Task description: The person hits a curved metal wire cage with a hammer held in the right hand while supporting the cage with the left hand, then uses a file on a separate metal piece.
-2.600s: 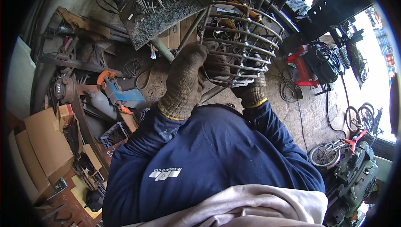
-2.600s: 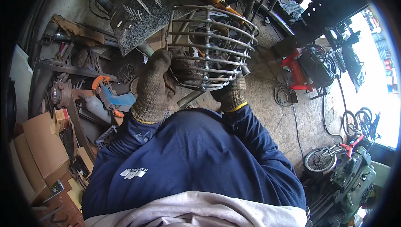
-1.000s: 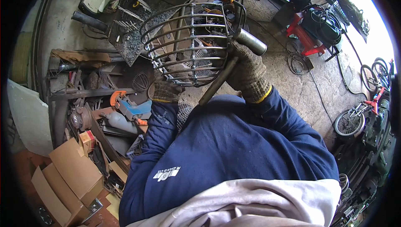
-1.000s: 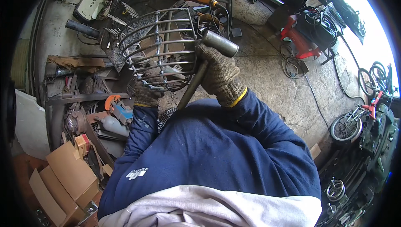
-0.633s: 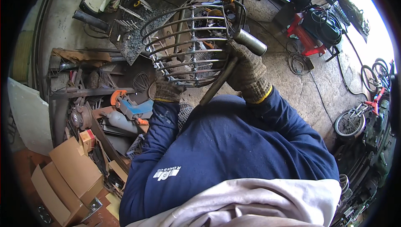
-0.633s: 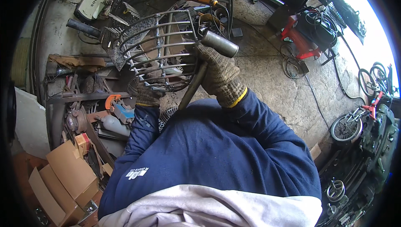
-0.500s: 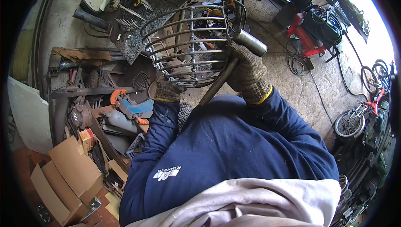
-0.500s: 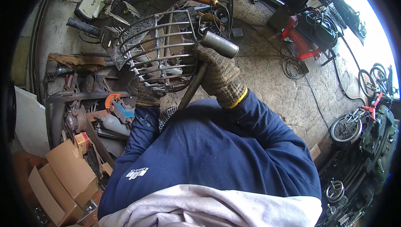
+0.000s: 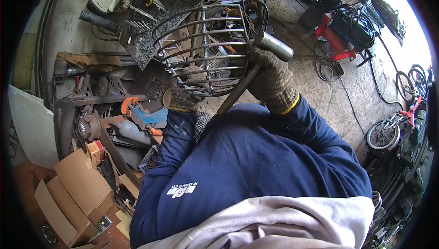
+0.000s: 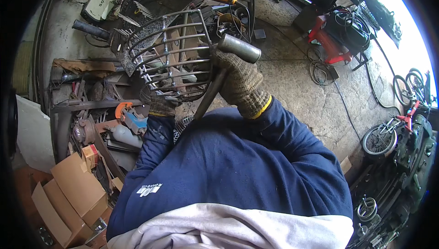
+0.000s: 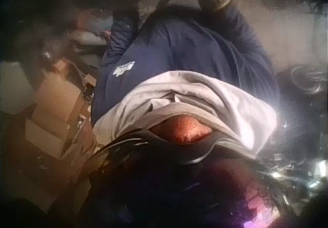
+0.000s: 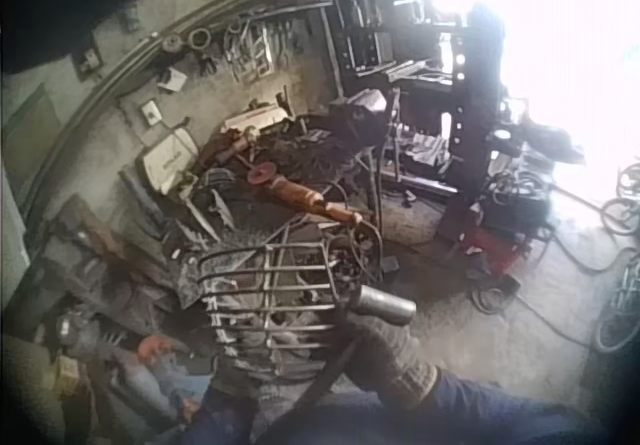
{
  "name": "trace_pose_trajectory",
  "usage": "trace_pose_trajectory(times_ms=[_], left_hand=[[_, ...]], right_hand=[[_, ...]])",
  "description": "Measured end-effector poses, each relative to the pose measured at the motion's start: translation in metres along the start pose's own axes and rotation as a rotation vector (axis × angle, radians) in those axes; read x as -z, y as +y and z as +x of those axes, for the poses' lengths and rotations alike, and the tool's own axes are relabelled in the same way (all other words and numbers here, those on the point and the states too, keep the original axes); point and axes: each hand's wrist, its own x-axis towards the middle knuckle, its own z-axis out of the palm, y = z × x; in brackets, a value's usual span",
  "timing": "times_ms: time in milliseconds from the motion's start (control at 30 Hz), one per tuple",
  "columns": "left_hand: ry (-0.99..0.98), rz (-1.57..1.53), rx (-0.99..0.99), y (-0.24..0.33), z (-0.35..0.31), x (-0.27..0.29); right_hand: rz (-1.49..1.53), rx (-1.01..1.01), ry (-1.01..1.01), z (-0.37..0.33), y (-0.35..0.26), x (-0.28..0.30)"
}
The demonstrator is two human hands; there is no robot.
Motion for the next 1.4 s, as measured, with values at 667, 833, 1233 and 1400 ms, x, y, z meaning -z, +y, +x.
trace_pose_trajectory(times_ms=[667,833,1233,1400], left_hand=[[0.065,-0.595,-0.075,0.015,0.013,-0.040],[0.293,-0.473,-0.160,0.028,0.003,-0.077],[0.179,-0.568,-0.112,0.026,0.007,-0.061],[0.086,-0.585,-0.128,0.020,0.011,-0.046]], right_hand=[[0.144,-0.174,0.097,0.032,-0.015,0.018],[0.094,-0.137,0.078,0.033,-0.008,0.021],[0.125,-0.198,-0.055,0.043,-0.006,0.046],[0.047,-0.110,0.070,0.039,-0.003,0.025]])
